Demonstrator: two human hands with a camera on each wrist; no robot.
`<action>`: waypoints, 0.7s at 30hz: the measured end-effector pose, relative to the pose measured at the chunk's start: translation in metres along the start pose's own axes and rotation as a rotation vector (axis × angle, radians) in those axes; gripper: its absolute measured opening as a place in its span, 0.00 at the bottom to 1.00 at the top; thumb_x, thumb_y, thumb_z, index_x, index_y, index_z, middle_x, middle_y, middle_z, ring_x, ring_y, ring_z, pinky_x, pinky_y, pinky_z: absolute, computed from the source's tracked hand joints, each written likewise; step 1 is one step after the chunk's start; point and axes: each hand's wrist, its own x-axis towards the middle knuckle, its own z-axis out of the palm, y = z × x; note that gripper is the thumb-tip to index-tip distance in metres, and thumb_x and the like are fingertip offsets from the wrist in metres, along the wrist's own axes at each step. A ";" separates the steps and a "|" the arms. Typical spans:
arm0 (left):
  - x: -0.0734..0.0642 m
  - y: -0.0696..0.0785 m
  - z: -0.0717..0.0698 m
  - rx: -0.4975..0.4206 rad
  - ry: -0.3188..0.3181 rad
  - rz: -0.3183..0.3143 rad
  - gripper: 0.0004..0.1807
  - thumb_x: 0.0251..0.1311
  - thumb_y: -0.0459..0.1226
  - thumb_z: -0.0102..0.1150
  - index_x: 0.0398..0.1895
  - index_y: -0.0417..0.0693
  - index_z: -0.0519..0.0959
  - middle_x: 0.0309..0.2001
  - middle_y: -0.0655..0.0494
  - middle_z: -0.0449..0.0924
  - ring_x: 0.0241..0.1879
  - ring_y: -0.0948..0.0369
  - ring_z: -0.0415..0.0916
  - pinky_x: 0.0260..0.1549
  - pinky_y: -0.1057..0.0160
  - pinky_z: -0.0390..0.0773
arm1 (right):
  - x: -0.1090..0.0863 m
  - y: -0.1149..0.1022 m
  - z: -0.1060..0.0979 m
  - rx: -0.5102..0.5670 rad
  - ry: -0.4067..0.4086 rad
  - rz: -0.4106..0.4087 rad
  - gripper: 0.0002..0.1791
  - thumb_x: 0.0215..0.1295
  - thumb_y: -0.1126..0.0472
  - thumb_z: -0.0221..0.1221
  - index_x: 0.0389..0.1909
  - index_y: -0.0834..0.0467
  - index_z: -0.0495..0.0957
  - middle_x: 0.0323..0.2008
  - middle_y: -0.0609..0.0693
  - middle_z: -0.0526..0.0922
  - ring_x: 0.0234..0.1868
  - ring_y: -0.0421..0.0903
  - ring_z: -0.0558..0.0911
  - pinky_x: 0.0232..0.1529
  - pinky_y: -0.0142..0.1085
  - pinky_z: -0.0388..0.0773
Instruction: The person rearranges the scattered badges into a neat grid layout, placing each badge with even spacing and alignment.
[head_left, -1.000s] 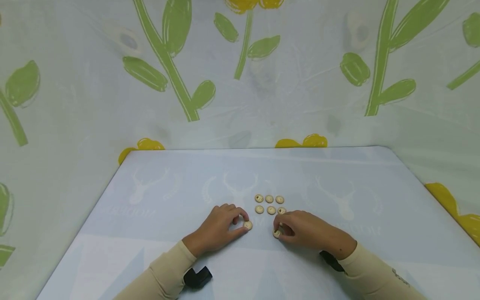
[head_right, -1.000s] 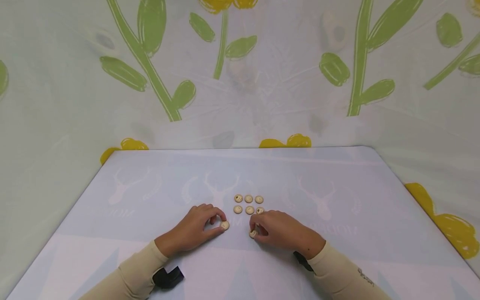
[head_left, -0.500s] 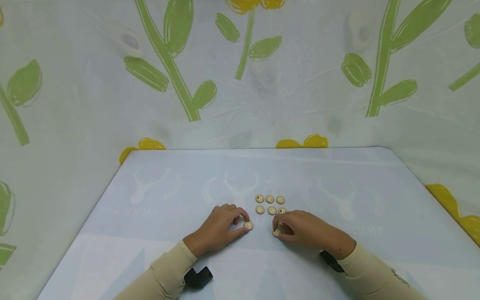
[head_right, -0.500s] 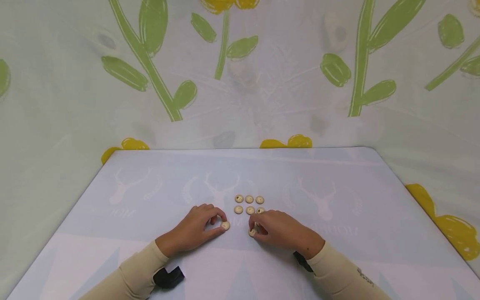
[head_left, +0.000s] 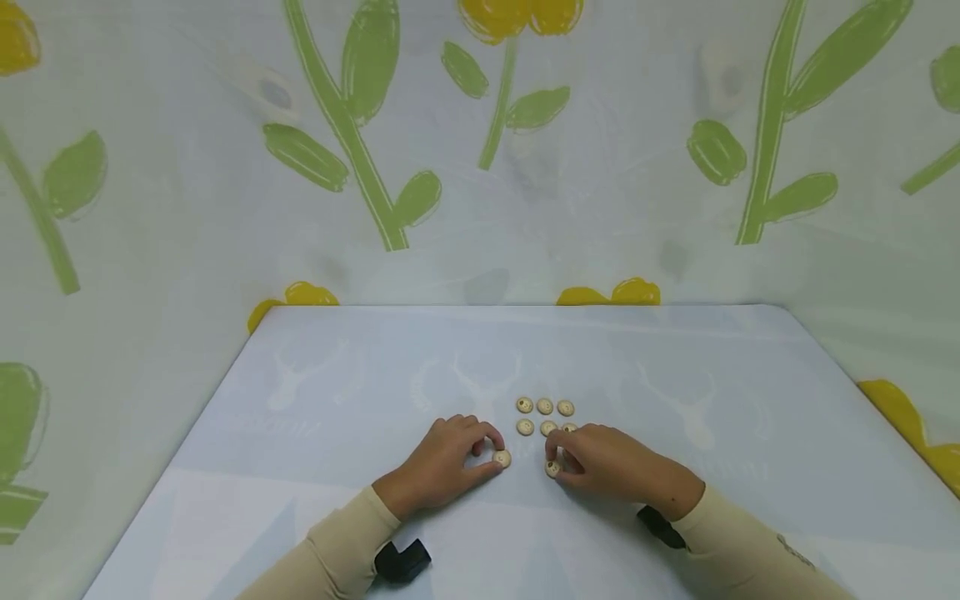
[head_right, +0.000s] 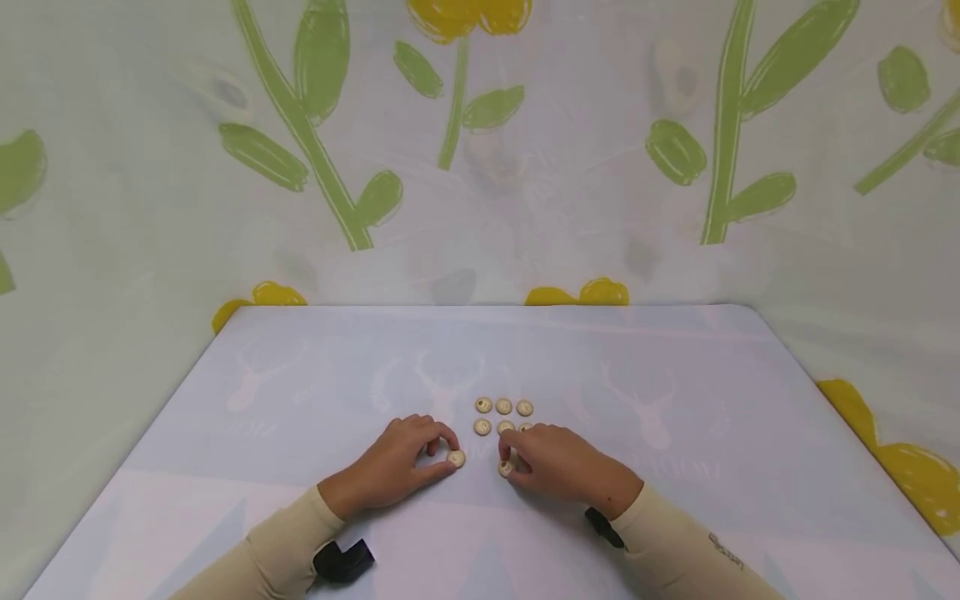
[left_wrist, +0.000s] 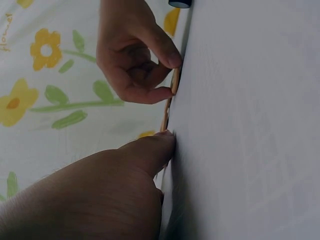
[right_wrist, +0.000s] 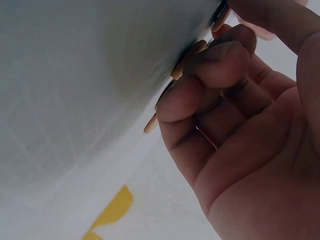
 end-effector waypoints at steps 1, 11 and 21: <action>0.000 0.000 0.000 -0.002 -0.002 0.001 0.10 0.63 0.53 0.64 0.44 0.66 0.79 0.30 0.70 0.67 0.33 0.69 0.64 0.39 0.64 0.60 | 0.000 0.000 0.000 -0.002 -0.002 -0.001 0.08 0.62 0.60 0.67 0.37 0.49 0.78 0.16 0.36 0.66 0.19 0.29 0.63 0.23 0.27 0.63; 0.000 -0.001 0.002 0.000 -0.007 -0.002 0.10 0.63 0.53 0.64 0.44 0.66 0.79 0.30 0.70 0.67 0.34 0.69 0.64 0.40 0.64 0.61 | 0.003 0.003 0.000 0.004 0.001 0.006 0.08 0.62 0.61 0.67 0.38 0.49 0.77 0.15 0.35 0.67 0.19 0.29 0.64 0.23 0.27 0.64; 0.000 -0.001 0.002 0.001 -0.002 -0.002 0.10 0.63 0.53 0.64 0.44 0.67 0.79 0.31 0.70 0.68 0.34 0.69 0.64 0.38 0.64 0.61 | 0.009 0.005 -0.001 0.002 0.000 0.059 0.09 0.62 0.60 0.67 0.40 0.50 0.77 0.17 0.36 0.70 0.19 0.30 0.67 0.24 0.28 0.67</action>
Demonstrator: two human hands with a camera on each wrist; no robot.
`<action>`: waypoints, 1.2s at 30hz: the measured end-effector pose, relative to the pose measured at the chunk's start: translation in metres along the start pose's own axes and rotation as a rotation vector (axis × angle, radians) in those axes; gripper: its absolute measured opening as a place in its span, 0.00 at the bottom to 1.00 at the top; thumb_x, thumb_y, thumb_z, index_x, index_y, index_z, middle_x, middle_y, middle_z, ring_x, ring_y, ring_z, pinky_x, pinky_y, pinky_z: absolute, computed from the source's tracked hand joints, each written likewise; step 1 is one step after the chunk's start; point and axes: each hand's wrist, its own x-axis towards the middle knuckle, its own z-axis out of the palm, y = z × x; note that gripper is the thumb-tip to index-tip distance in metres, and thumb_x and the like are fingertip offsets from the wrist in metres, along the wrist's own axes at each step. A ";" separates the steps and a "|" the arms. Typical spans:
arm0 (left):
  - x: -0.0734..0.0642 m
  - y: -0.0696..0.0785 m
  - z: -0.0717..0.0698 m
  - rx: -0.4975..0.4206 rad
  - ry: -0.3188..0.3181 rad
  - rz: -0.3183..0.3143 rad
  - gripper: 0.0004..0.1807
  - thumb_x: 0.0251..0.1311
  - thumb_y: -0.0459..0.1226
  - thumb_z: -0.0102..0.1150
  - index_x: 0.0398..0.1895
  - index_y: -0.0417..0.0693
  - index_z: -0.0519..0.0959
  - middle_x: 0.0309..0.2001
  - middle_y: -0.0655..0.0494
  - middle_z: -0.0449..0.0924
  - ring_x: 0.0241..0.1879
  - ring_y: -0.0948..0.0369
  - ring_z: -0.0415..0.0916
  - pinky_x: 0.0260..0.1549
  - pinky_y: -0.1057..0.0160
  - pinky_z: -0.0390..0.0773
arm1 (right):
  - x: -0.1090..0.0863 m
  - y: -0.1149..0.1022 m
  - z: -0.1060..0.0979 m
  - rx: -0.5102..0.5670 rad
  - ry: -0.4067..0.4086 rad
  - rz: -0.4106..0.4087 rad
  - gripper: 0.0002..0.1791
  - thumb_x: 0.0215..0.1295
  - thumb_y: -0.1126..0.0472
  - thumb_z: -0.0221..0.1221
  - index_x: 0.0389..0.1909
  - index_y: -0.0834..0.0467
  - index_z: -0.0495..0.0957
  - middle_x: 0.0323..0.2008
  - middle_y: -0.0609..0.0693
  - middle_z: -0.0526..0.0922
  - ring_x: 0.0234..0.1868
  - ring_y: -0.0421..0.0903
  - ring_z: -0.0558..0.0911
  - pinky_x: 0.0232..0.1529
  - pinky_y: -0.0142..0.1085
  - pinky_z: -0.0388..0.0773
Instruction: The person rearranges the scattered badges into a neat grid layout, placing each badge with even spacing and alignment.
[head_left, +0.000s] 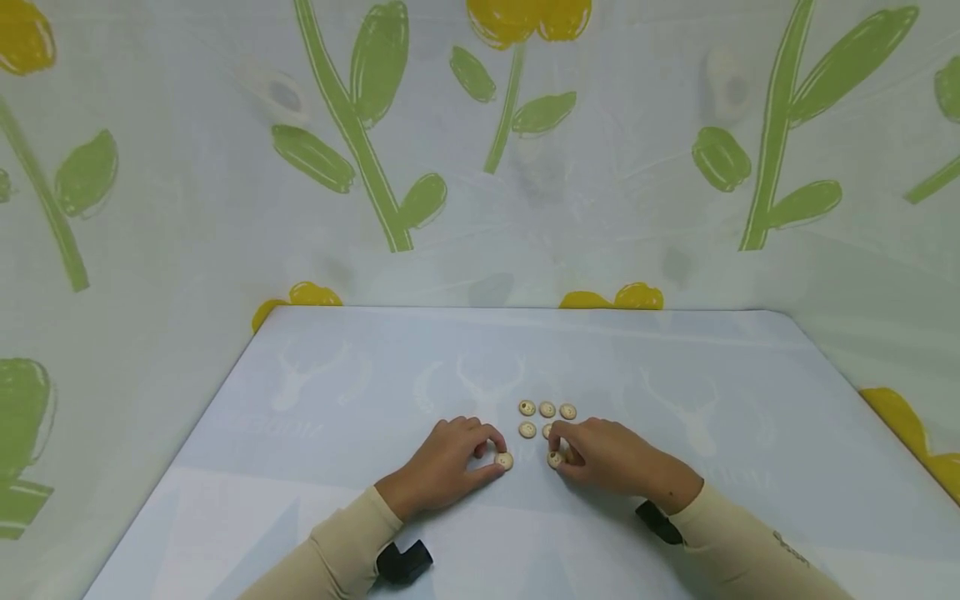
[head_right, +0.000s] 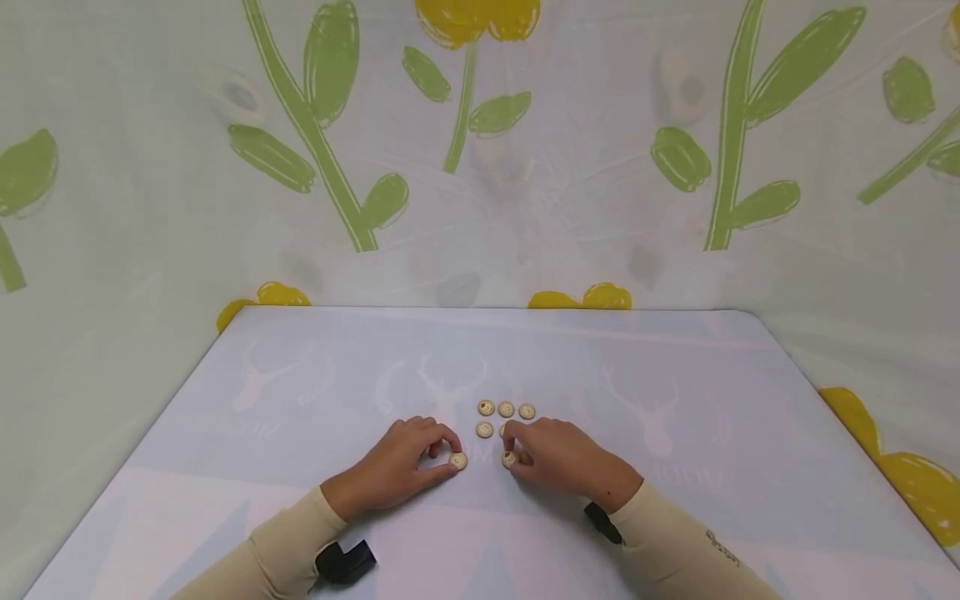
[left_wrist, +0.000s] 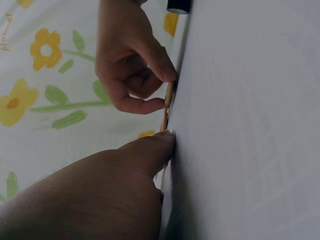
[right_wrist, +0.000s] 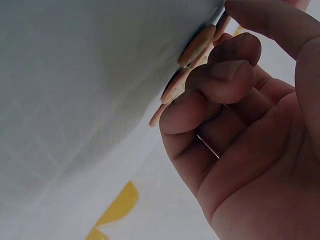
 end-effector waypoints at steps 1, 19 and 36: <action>0.000 0.000 0.000 -0.003 -0.003 0.001 0.10 0.63 0.53 0.64 0.44 0.66 0.79 0.31 0.70 0.68 0.34 0.69 0.64 0.39 0.64 0.60 | 0.000 0.000 0.000 0.003 -0.001 0.008 0.09 0.62 0.60 0.67 0.40 0.50 0.77 0.17 0.36 0.70 0.19 0.31 0.67 0.24 0.28 0.67; 0.004 0.003 0.000 0.012 0.010 0.018 0.10 0.63 0.53 0.64 0.44 0.65 0.79 0.30 0.70 0.67 0.34 0.69 0.64 0.39 0.64 0.61 | -0.002 0.002 -0.003 0.023 -0.006 0.021 0.09 0.64 0.60 0.66 0.41 0.49 0.77 0.17 0.36 0.69 0.19 0.31 0.66 0.24 0.28 0.66; 0.002 -0.001 0.001 0.000 -0.001 -0.007 0.09 0.65 0.53 0.62 0.44 0.66 0.79 0.30 0.71 0.67 0.33 0.70 0.64 0.39 0.64 0.61 | 0.000 0.000 0.000 0.067 -0.028 0.042 0.08 0.66 0.59 0.64 0.42 0.48 0.76 0.17 0.36 0.68 0.20 0.31 0.66 0.24 0.28 0.66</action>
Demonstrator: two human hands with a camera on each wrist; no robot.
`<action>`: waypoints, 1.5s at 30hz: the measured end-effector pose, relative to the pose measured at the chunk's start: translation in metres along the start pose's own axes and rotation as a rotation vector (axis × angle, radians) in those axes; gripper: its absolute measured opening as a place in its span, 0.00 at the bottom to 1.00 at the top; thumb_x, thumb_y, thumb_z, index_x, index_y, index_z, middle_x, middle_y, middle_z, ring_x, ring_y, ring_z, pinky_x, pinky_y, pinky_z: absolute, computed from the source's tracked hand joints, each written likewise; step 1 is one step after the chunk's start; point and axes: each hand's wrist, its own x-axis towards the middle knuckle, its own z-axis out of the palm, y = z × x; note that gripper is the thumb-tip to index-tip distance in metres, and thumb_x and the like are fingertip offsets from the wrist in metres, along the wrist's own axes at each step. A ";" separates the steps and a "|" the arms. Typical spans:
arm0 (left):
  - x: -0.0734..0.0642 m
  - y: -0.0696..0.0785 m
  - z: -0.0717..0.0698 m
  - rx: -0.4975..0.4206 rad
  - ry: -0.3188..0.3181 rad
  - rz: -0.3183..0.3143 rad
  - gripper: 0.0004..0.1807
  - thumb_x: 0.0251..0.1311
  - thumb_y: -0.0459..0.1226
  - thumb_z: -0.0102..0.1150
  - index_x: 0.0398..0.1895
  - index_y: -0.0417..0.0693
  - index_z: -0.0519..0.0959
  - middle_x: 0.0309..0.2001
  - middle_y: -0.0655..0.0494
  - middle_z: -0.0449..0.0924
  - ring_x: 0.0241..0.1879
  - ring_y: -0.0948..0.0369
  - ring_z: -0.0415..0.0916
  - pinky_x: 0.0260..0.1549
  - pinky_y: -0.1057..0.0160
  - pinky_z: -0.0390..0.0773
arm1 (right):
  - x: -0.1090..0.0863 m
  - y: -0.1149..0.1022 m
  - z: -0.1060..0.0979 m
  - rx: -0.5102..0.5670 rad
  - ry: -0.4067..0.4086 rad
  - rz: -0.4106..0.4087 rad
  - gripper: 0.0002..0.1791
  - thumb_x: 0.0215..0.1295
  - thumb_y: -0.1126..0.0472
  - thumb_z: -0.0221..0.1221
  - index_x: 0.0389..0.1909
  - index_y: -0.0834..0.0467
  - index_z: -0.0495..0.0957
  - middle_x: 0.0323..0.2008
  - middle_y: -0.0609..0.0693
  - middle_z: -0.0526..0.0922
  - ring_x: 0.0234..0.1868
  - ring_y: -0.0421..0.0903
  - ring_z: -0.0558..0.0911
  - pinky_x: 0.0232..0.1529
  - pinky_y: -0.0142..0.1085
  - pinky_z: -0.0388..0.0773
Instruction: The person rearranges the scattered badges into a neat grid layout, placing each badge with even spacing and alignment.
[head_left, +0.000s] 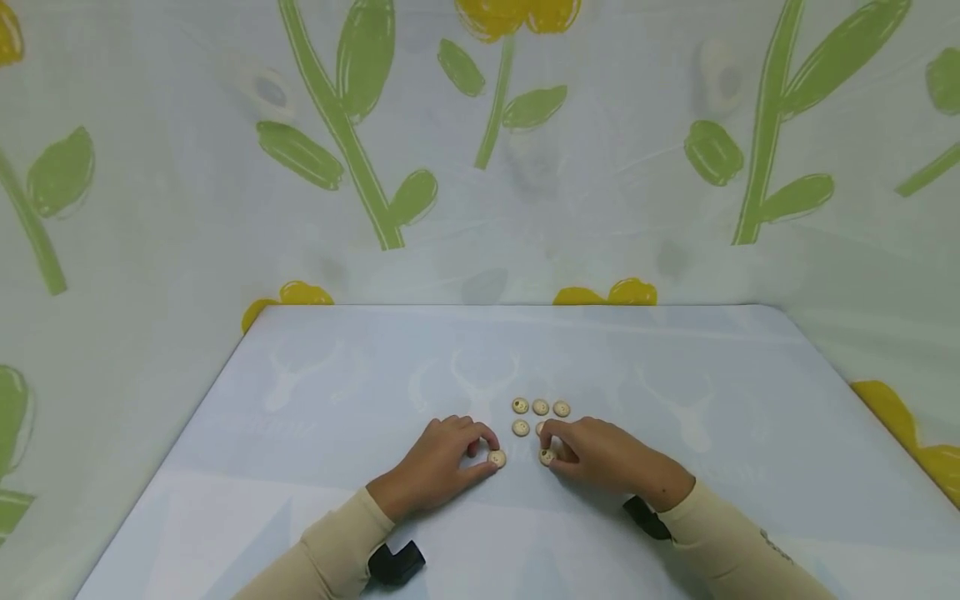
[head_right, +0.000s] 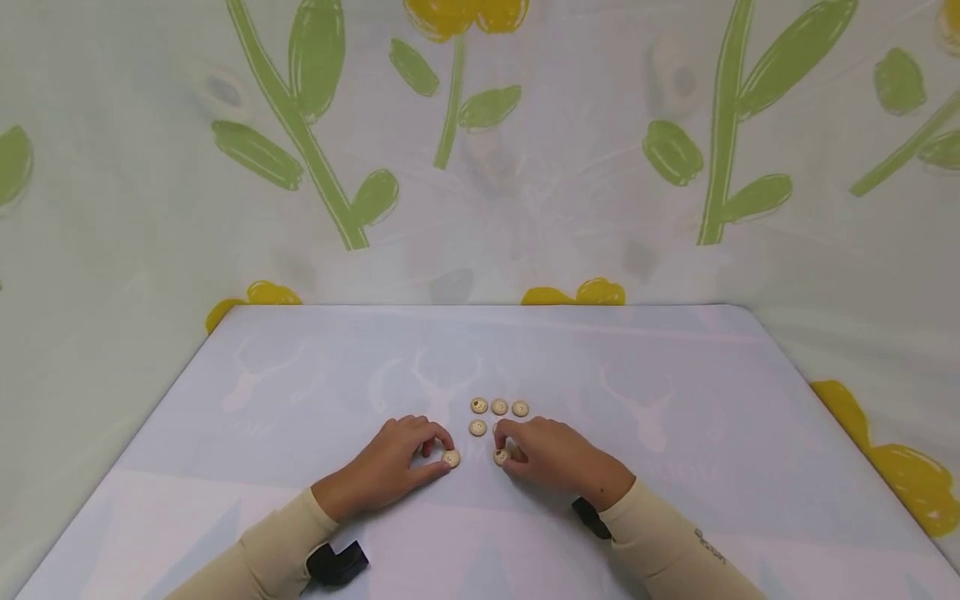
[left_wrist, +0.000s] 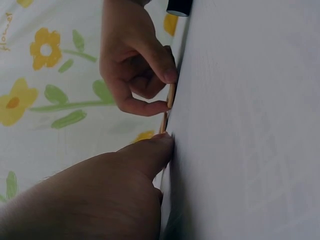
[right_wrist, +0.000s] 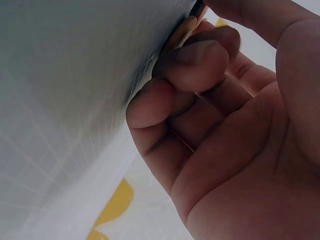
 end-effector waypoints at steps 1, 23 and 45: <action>0.000 0.000 0.000 0.001 0.002 0.002 0.09 0.65 0.53 0.62 0.44 0.66 0.79 0.30 0.71 0.67 0.33 0.70 0.64 0.39 0.64 0.61 | 0.000 0.000 0.000 -0.004 0.001 0.005 0.08 0.66 0.59 0.64 0.43 0.48 0.76 0.17 0.36 0.68 0.20 0.31 0.66 0.24 0.28 0.66; 0.007 0.011 -0.007 -0.033 0.029 -0.036 0.09 0.64 0.51 0.64 0.43 0.63 0.80 0.29 0.69 0.72 0.30 0.69 0.67 0.40 0.63 0.66 | -0.001 0.004 -0.005 -0.030 0.036 -0.058 0.08 0.66 0.61 0.64 0.42 0.49 0.76 0.17 0.36 0.66 0.19 0.30 0.64 0.24 0.27 0.64; 0.027 0.032 -0.001 0.061 -0.010 0.043 0.10 0.62 0.50 0.66 0.43 0.61 0.81 0.31 0.66 0.78 0.30 0.70 0.71 0.38 0.62 0.69 | -0.002 0.005 -0.002 -0.014 0.026 -0.086 0.08 0.65 0.60 0.64 0.42 0.50 0.76 0.17 0.36 0.67 0.19 0.30 0.64 0.24 0.27 0.64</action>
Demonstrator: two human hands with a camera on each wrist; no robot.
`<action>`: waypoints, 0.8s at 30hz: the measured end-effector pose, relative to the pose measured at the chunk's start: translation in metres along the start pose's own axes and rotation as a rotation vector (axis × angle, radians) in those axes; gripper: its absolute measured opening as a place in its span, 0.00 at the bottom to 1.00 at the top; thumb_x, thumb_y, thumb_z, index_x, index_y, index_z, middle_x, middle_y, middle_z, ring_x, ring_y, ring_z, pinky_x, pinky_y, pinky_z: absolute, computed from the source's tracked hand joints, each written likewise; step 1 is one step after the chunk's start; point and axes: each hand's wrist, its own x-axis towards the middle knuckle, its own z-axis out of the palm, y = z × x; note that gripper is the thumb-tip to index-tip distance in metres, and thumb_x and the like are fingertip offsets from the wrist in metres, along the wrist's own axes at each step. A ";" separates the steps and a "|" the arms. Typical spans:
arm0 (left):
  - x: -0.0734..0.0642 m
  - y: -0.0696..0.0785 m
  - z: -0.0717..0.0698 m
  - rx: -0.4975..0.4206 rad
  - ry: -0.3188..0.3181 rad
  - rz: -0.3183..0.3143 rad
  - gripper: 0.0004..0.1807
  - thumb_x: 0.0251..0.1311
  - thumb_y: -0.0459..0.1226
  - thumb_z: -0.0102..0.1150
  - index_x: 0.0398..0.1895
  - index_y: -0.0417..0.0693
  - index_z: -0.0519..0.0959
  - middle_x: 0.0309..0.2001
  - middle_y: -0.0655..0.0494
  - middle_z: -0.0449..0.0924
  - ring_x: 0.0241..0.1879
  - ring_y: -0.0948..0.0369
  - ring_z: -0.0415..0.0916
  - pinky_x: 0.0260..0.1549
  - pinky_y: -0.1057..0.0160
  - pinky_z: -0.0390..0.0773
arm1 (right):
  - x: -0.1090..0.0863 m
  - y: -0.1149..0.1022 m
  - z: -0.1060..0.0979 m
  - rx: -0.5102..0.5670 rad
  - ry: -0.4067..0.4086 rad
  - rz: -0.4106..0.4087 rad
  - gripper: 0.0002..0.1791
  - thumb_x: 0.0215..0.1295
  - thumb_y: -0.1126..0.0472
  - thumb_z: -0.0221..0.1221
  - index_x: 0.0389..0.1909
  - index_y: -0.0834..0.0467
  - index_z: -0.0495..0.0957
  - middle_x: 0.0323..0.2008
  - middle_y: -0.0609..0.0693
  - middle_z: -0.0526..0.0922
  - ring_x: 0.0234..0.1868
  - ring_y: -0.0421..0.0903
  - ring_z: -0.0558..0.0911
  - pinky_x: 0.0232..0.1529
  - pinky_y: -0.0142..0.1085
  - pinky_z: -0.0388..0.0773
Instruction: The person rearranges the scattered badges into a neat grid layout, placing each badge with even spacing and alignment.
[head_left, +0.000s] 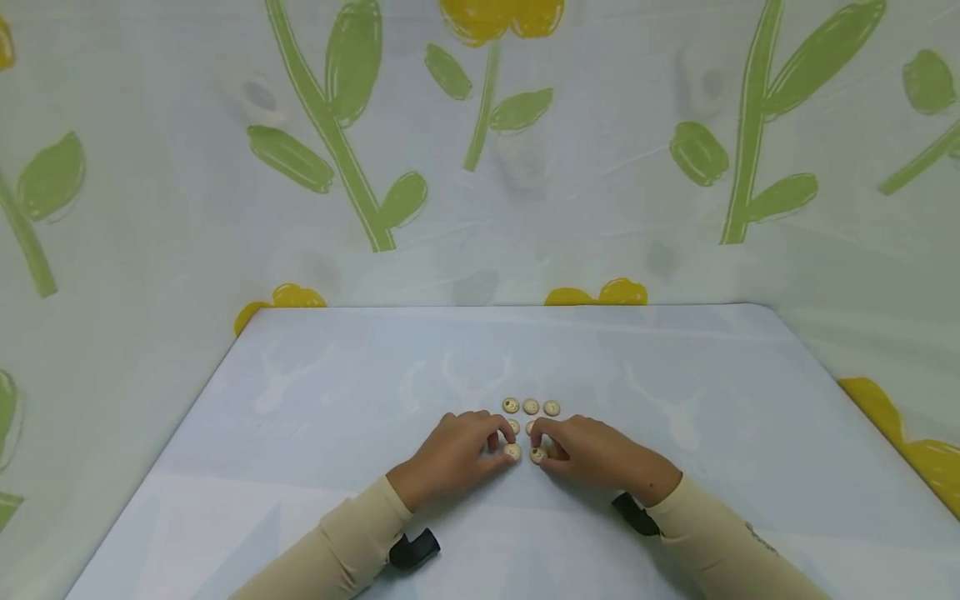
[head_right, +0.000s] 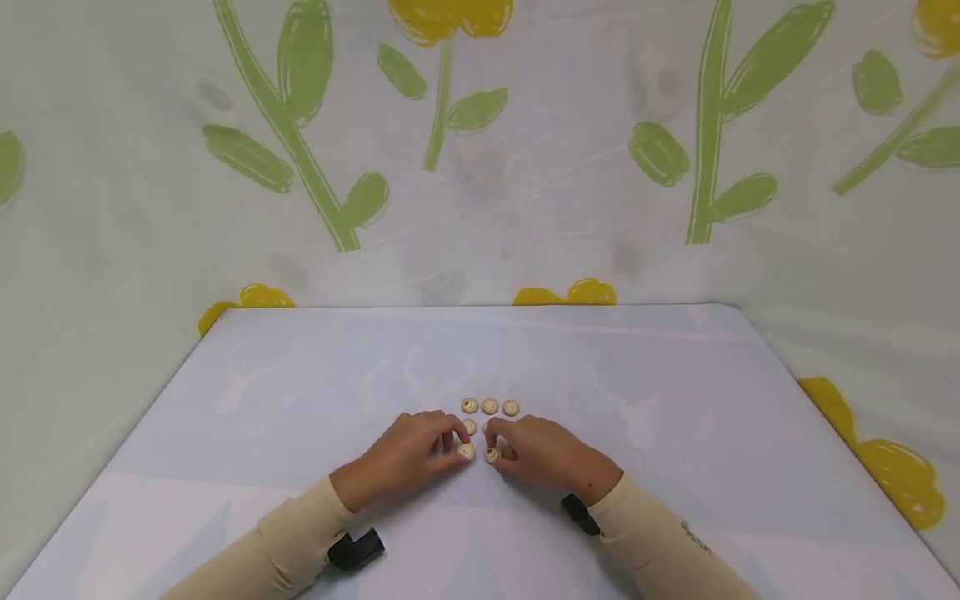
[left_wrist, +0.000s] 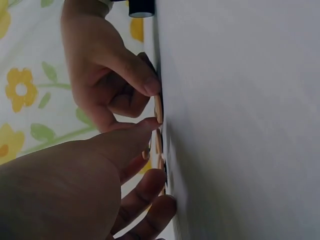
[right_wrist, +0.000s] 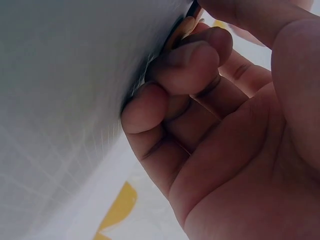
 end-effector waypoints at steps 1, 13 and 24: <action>0.000 0.000 0.000 0.004 0.000 0.002 0.10 0.62 0.50 0.66 0.43 0.61 0.81 0.31 0.66 0.78 0.30 0.70 0.72 0.37 0.62 0.69 | 0.000 -0.001 0.000 0.000 0.000 0.002 0.08 0.65 0.60 0.64 0.42 0.50 0.76 0.17 0.36 0.67 0.19 0.30 0.64 0.24 0.27 0.64; 0.002 0.005 0.002 -0.011 -0.013 -0.009 0.10 0.61 0.49 0.67 0.43 0.61 0.81 0.32 0.65 0.78 0.31 0.69 0.71 0.38 0.62 0.72 | -0.004 -0.001 -0.004 0.000 -0.011 0.022 0.08 0.66 0.60 0.64 0.43 0.49 0.76 0.18 0.36 0.68 0.19 0.30 0.65 0.24 0.27 0.65; 0.001 0.006 0.006 -0.021 -0.036 -0.017 0.10 0.61 0.47 0.68 0.43 0.61 0.82 0.33 0.65 0.77 0.32 0.68 0.71 0.39 0.62 0.71 | -0.009 0.000 -0.002 0.011 -0.017 0.037 0.09 0.66 0.60 0.65 0.42 0.49 0.76 0.17 0.36 0.68 0.19 0.30 0.65 0.24 0.27 0.65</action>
